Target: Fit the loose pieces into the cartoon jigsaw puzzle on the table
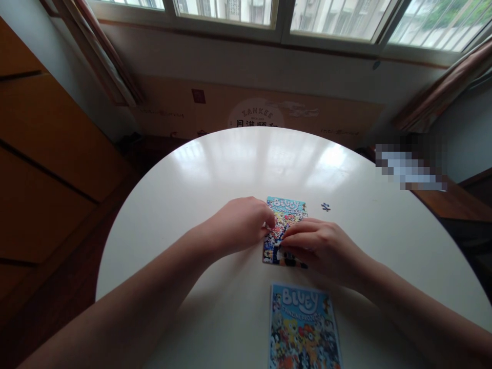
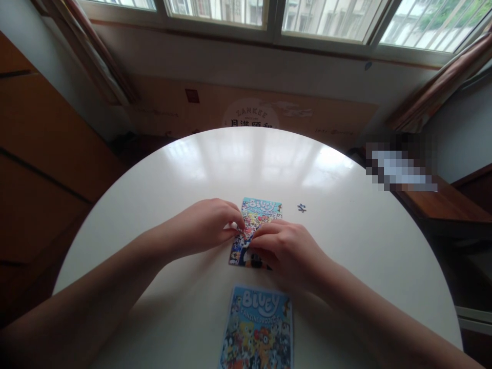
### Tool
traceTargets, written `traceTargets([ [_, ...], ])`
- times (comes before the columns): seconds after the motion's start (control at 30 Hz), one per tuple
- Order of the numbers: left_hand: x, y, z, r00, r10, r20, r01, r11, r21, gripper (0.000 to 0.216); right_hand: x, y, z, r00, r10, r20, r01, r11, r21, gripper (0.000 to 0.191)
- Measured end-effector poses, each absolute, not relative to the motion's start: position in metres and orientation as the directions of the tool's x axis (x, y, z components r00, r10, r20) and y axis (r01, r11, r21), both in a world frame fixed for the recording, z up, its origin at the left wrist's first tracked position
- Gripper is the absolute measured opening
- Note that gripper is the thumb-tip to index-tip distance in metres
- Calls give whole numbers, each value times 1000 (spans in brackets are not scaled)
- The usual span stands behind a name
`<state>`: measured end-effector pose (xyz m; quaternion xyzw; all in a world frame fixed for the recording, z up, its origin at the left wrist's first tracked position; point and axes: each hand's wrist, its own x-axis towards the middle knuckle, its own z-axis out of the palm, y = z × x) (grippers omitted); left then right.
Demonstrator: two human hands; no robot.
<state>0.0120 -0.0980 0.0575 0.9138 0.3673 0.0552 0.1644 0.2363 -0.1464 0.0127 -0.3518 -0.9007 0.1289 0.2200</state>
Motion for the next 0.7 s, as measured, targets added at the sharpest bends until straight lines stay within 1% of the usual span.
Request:
traceTargets([
  [0.33, 12, -97, 56, 731, 682, 15, 628, -682, 374, 17, 235, -147, 11, -639, 708, 301, 600, 703, -382, 20],
  [0.5, 11, -98, 56, 733, 680, 12, 627, -683, 374, 18, 235, -147, 9, -624, 720, 303, 603, 691, -399, 19],
  [0.7, 10, -97, 53, 734, 677, 55, 598, -683, 419, 16, 235, -146, 7, -596, 742, 308, 614, 668, -421, 17],
])
